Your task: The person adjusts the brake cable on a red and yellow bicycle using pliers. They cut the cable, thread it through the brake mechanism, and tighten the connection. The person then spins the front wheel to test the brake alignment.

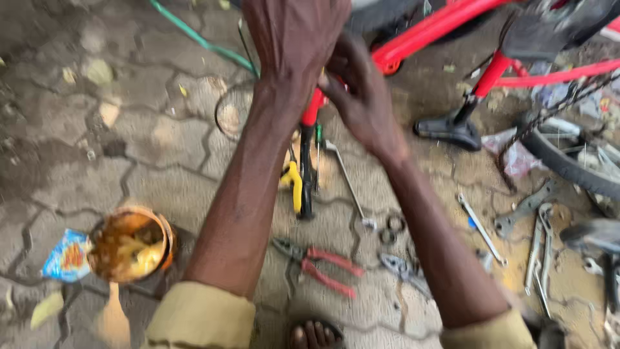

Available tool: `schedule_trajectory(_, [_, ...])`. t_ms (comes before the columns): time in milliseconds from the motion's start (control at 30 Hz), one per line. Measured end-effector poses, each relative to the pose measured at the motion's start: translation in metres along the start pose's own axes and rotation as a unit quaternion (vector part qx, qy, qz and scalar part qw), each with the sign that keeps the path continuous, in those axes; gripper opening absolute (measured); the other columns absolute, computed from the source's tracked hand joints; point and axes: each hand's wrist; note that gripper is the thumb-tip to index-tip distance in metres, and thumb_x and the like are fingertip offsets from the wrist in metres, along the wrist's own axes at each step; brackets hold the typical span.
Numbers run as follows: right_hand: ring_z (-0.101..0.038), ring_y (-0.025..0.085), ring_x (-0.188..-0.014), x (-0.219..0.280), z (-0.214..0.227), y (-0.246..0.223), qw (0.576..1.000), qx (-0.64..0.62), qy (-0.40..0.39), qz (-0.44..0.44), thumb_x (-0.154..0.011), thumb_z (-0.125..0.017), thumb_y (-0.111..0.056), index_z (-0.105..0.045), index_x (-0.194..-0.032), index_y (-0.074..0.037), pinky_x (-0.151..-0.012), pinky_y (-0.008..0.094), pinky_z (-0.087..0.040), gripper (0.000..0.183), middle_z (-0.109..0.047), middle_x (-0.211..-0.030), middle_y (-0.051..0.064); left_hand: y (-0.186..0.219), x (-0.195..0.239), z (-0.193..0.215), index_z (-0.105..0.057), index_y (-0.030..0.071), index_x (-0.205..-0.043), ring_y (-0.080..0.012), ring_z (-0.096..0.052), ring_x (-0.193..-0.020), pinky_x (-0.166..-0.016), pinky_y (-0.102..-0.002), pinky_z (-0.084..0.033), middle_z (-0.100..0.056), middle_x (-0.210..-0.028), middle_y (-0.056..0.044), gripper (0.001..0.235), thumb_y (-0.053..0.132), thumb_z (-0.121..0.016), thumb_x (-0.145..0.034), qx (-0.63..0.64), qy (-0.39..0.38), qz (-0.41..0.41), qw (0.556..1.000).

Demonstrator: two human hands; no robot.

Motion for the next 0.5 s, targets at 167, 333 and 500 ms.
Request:
schedule_trajectory(167, [-0.066,0.043,-0.083,0.088,-0.013,0.057,0.909,0.389,0.072,-0.128,-0.101,-0.065,-0.022,-0.065,-0.113,-0.007,-0.065,0.052,-0.050,0.019,-0.070,-0.095,0.021,0.011,-0.040,0.012,-0.048,-0.003,-0.111,-0.0446,-0.065,-0.065,-0.049,-0.052,-0.049,-0.063,-0.098,-0.027,0.037,0.030,-0.058,-0.100,0.071,0.043,0.029,0.996])
schedule_trajectory(333, [-0.059,0.044,-0.106,0.187,-0.036,0.098,0.823,0.442,-0.079,-0.348,-0.091,-0.068,-0.035,-0.049,-0.127,-0.006,-0.081,0.057,-0.053,0.050,-0.058,-0.119,0.023,0.023,-0.062,0.024,-0.048,0.007,-0.112,-0.0398,-0.069,-0.069,-0.050,-0.048,-0.052,-0.066,-0.100,-0.017,0.021,0.027,-0.051,-0.110,0.029,-0.031,0.047,0.998])
schedule_trajectory(500, [-0.069,0.038,-0.078,0.233,-0.037,0.126,0.842,0.419,-0.035,-0.337,-0.098,-0.060,-0.027,-0.054,-0.115,-0.010,-0.069,0.053,-0.056,0.025,-0.070,-0.093,0.017,0.021,-0.078,0.017,-0.048,0.006,-0.106,-0.0325,-0.069,-0.056,-0.043,-0.044,-0.052,-0.066,-0.084,-0.015,0.027,0.032,-0.044,-0.111,0.028,-0.139,0.147,0.979])
Point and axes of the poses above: each hand's wrist, its own x-axis away from the middle knuckle, its own z-axis out of the back of the hand, y = z × x
